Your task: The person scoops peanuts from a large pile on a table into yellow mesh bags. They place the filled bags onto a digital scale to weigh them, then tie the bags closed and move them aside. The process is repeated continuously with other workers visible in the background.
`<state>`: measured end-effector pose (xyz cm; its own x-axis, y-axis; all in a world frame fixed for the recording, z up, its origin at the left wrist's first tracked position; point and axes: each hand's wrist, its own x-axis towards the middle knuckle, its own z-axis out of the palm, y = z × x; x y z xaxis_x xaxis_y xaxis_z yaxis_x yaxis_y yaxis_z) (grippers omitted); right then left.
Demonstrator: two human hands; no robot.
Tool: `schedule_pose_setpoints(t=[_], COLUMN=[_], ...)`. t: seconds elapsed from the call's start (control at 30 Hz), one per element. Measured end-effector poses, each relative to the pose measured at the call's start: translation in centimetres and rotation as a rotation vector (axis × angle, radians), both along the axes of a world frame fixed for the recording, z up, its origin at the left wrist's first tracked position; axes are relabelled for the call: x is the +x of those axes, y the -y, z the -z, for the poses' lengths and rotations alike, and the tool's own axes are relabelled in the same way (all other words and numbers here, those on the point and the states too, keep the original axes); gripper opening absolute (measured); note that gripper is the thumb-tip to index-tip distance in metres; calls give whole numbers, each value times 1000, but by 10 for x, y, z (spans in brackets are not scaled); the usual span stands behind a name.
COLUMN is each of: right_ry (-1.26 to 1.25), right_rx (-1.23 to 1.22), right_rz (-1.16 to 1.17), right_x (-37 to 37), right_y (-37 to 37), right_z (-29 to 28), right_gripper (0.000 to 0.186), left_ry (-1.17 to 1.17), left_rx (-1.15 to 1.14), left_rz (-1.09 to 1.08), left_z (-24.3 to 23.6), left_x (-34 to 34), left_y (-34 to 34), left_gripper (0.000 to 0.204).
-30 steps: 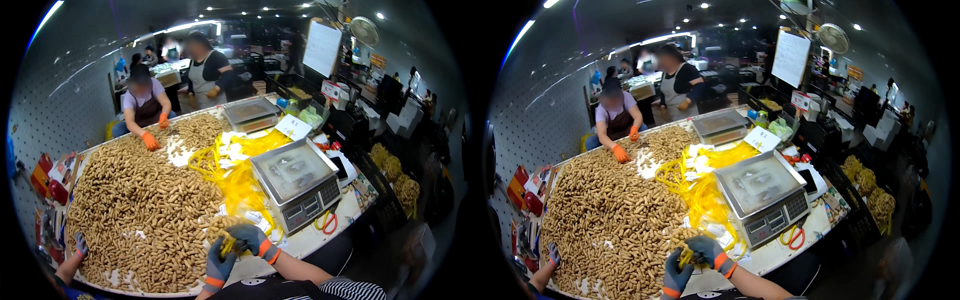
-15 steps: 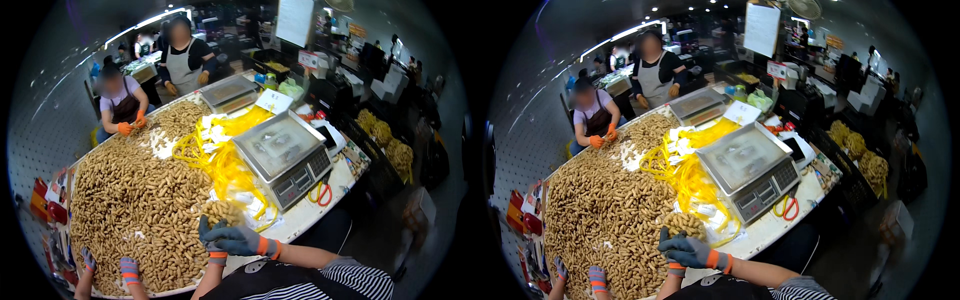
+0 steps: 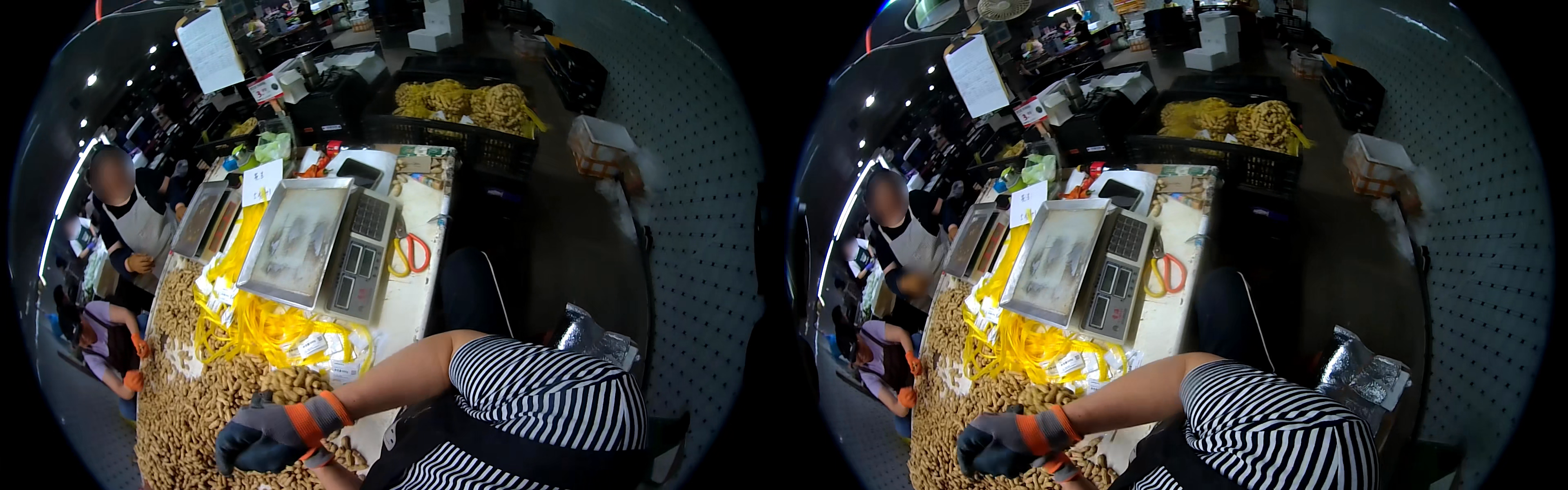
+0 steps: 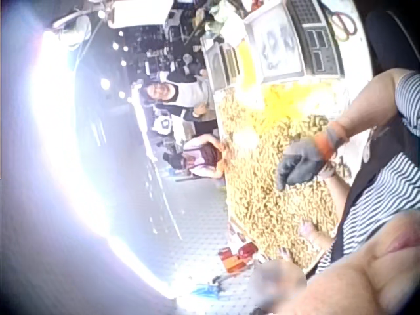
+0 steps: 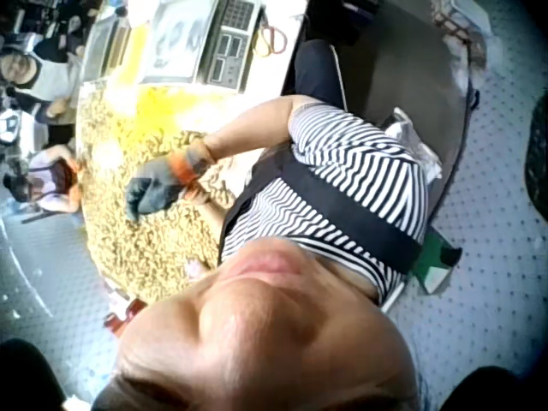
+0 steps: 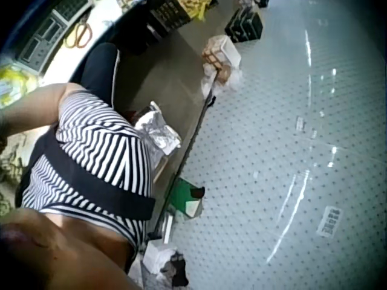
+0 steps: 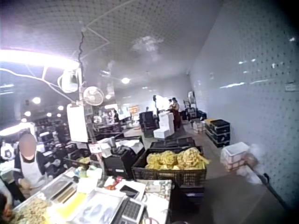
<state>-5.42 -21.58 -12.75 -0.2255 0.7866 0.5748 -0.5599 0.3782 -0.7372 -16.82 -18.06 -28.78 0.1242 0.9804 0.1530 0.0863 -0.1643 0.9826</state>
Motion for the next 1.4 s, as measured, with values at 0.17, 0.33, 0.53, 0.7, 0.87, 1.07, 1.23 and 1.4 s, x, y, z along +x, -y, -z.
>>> schedule_pose_setpoints(t=[0.17,0.33,0.53,0.7,0.87,1.07,1.23,1.4], right_ry=[-230,-342,-177,-123,360,134,110,733], right_rx=[-6,-259,-107,158,324,-91,-436,-537], right_rz=[56,331,856,1238,2143,1335,664,126], right_x=[40,146,230,354,521,582,425,271], right_y=[-15,6,-20,-27,-81,-114,-96,-49], right_z=[-10,-55,-73,-114,-129,-58,9,86], right_gripper=[16,25,16,14,28,16,41,31], left_ry=[-784,-275,436,200,169,190,125,-397], left_rx=[210,619,318,179,50,-50,-188,37], left_rz=[131,105,42,-13,-67,-85,-8,154], left_z=[-20,-102,-97,-69,-42,-41,-35,-12], left_x=[-14,69,46,32,17,28,27,14], left_y=[-24,22,24,19,18,15,20,28], left_gripper=[47,56,58,42,29,24,24,26])
